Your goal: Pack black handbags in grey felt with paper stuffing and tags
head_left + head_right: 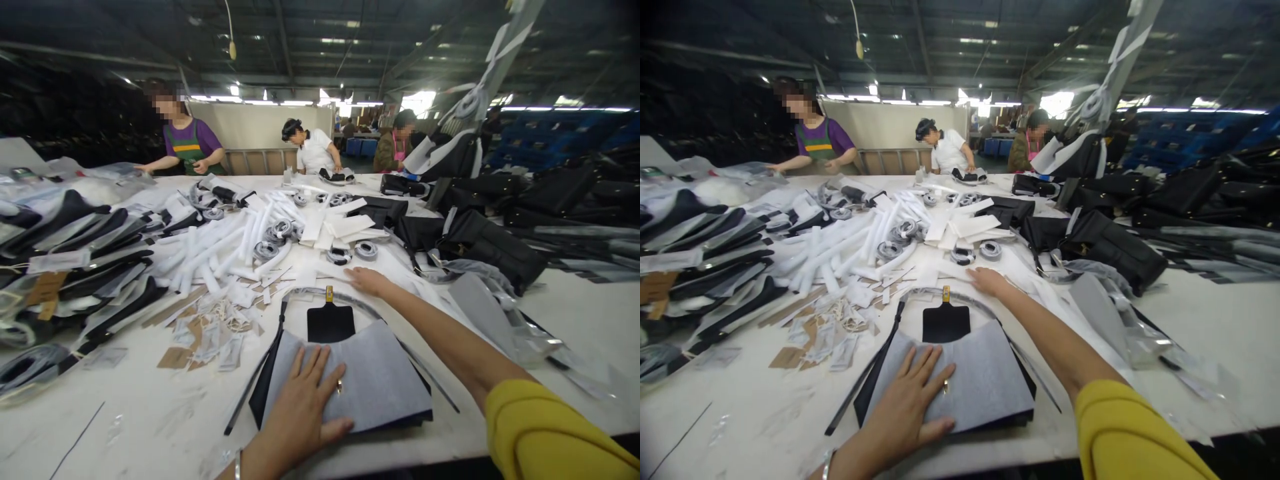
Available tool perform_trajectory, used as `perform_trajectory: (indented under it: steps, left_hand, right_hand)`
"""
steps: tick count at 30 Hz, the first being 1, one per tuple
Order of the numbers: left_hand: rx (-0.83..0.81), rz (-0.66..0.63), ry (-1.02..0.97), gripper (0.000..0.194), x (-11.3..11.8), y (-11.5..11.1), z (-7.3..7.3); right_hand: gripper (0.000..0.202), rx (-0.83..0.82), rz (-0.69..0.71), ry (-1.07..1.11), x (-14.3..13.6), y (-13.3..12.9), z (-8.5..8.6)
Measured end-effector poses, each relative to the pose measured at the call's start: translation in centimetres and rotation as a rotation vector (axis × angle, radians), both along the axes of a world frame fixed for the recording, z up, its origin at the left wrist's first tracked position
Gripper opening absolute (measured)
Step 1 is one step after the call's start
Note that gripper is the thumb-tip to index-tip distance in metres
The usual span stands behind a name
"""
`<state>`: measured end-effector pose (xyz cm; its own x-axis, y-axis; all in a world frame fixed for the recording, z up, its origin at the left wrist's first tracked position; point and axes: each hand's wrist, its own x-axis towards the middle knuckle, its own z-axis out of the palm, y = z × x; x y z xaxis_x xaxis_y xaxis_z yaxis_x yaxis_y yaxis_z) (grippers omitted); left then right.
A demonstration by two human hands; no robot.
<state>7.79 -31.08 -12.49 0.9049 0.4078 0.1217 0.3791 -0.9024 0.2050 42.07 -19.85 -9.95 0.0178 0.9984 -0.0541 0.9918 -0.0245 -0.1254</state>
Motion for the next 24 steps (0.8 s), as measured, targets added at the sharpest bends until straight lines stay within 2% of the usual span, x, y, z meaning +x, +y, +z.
perform_trajectory:
  steps: [6,10,12,15,17,20,24]
  left_hand:
    - [0.011,-0.001,-0.002,0.077,0.1,-0.1,-0.2]
    - [0.022,-0.012,-0.017,0.077,0.1,-0.1,-0.3]
    - [0.022,-0.012,-0.016,0.077,0.1,-0.1,-0.3]
    - [0.020,-0.007,-0.037,0.078,-0.1,-0.1,-0.3]
    - [0.009,0.003,-0.059,0.078,-0.1,-0.2,-0.3]
    - [-0.015,0.001,-0.072,0.077,-0.1,-0.3,-0.3]
    - [-0.013,-0.009,-0.062,0.081,-0.1,-0.2,-0.4]
  right_hand:
    - [0.038,0.146,-0.116,-0.013,0.3,-5.7,2.3]
    - [0.037,0.183,-0.164,0.001,-0.7,-8.0,3.6]
    - [0.040,0.211,-0.104,0.037,-2.5,-8.6,4.3]
    - [0.037,0.245,0.066,0.131,-6.6,-10.0,5.0]
    - [0.035,0.215,0.190,0.194,-9.4,-11.9,4.5]
    - [0.045,0.123,0.328,0.237,-11.7,-15.1,2.1]
    - [0.054,0.069,0.301,0.304,-11.6,-17.7,-1.2]
